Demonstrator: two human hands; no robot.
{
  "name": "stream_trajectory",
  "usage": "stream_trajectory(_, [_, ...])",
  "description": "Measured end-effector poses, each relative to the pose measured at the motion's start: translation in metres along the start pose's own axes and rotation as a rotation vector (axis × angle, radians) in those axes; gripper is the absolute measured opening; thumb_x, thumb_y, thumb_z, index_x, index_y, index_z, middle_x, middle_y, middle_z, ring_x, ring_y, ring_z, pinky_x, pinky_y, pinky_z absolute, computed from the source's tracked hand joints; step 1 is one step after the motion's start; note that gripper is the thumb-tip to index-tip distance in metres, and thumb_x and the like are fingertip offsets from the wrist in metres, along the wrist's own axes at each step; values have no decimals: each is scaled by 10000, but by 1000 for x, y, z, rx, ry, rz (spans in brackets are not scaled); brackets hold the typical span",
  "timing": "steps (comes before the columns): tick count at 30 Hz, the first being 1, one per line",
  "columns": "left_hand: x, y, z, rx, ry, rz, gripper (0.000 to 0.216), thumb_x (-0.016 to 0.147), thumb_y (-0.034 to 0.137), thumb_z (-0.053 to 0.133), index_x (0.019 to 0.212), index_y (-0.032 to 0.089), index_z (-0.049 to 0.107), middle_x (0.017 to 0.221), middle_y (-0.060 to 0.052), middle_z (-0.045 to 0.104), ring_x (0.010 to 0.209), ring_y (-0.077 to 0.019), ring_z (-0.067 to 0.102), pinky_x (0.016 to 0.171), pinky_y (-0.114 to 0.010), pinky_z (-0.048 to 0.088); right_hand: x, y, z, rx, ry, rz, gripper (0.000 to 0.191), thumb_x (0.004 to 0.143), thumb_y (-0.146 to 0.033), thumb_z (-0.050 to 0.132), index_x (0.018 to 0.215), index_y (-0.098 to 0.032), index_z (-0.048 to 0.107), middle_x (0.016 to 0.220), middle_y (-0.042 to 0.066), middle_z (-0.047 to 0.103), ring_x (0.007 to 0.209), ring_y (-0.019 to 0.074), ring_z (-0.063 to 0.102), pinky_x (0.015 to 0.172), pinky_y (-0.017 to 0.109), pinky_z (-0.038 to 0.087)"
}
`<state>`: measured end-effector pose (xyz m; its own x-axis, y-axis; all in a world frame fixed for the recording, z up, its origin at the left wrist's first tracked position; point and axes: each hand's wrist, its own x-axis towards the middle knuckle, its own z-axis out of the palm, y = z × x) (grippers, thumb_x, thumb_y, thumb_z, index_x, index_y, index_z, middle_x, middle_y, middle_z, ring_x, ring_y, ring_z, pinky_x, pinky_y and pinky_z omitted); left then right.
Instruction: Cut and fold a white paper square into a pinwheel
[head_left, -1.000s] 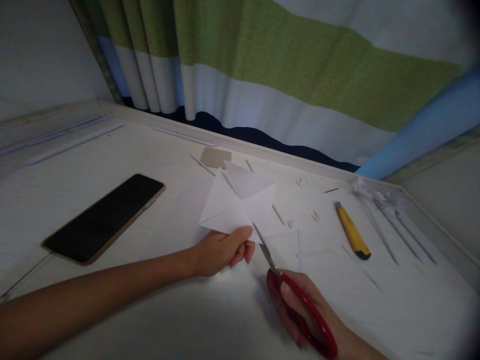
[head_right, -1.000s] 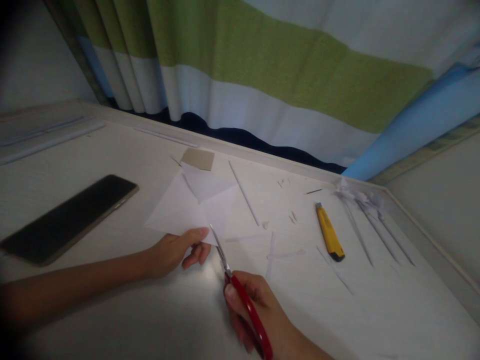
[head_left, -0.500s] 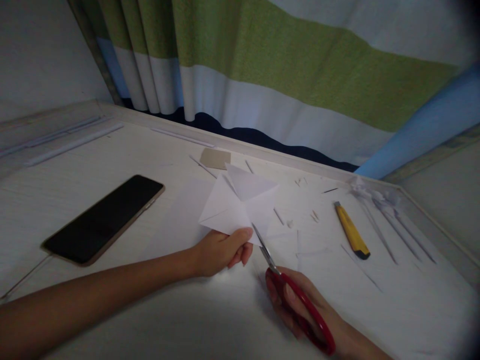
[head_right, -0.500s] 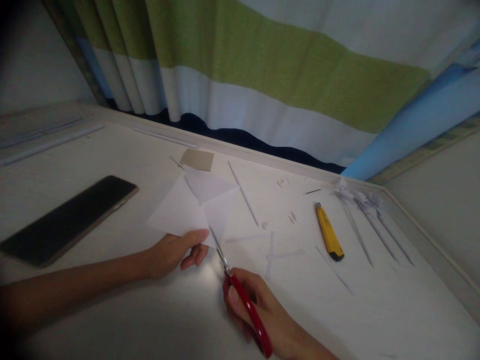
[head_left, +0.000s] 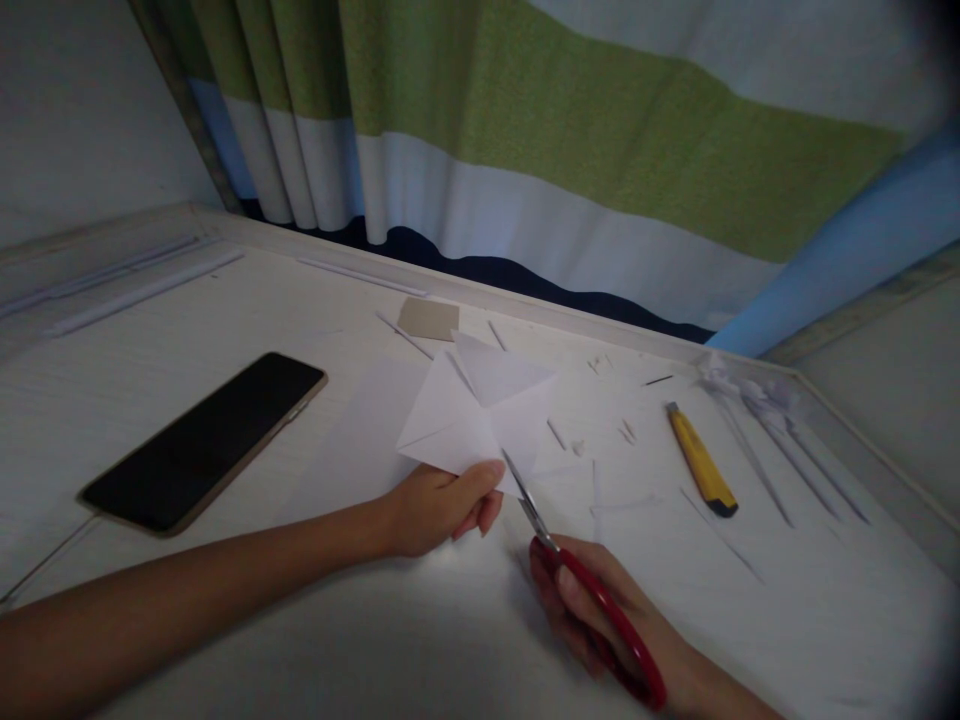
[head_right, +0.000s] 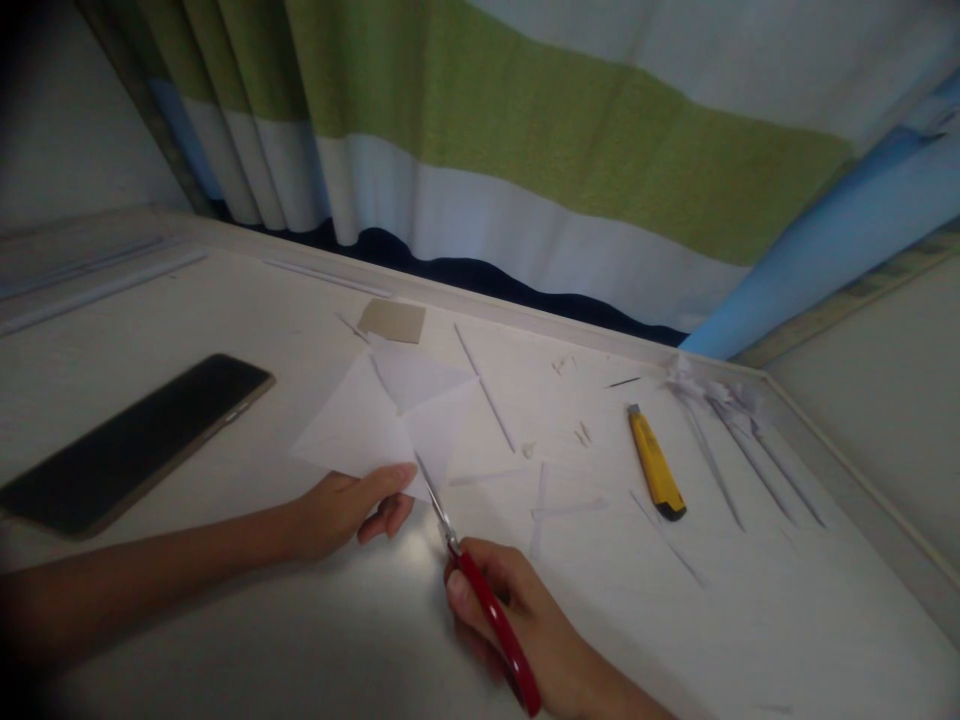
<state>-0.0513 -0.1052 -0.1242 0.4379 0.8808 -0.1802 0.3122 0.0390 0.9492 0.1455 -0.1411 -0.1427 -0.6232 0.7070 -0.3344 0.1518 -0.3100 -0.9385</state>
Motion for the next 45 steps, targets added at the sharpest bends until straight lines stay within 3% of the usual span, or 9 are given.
stream_trajectory(17, [0, -2, -1, 3, -29, 5, 467, 842, 337, 203, 467, 166, 424, 374, 50, 321, 408, -93, 367, 498, -200, 332, 3, -2, 6, -2, 48, 14, 427, 735, -577, 441, 611, -173, 381, 357, -101, 315, 253, 14, 244, 239, 125, 169])
stream_trajectory(29, [-3, 5, -2, 64, -89, -23, 462, 831, 352, 171, 483, 173, 417, 395, 49, 311, 427, -99, 357, 494, -203, 319, 0, 8, 1, 85, 11, -12, 395, 740, -553, 466, 678, -171, 387, 451, -95, 325, 326, 15, 251, 299, 133, 205])
stream_trajectory(45, [-4, 7, 0, 109, -121, -15, 468, 843, 357, 153, 494, 178, 408, 407, 52, 312, 432, -97, 361, 492, -202, 317, 1, -1, 7, -17, 34, -28, 425, 750, -576, 422, 625, -170, 390, 412, -99, 273, 319, 24, 237, 293, 144, 180])
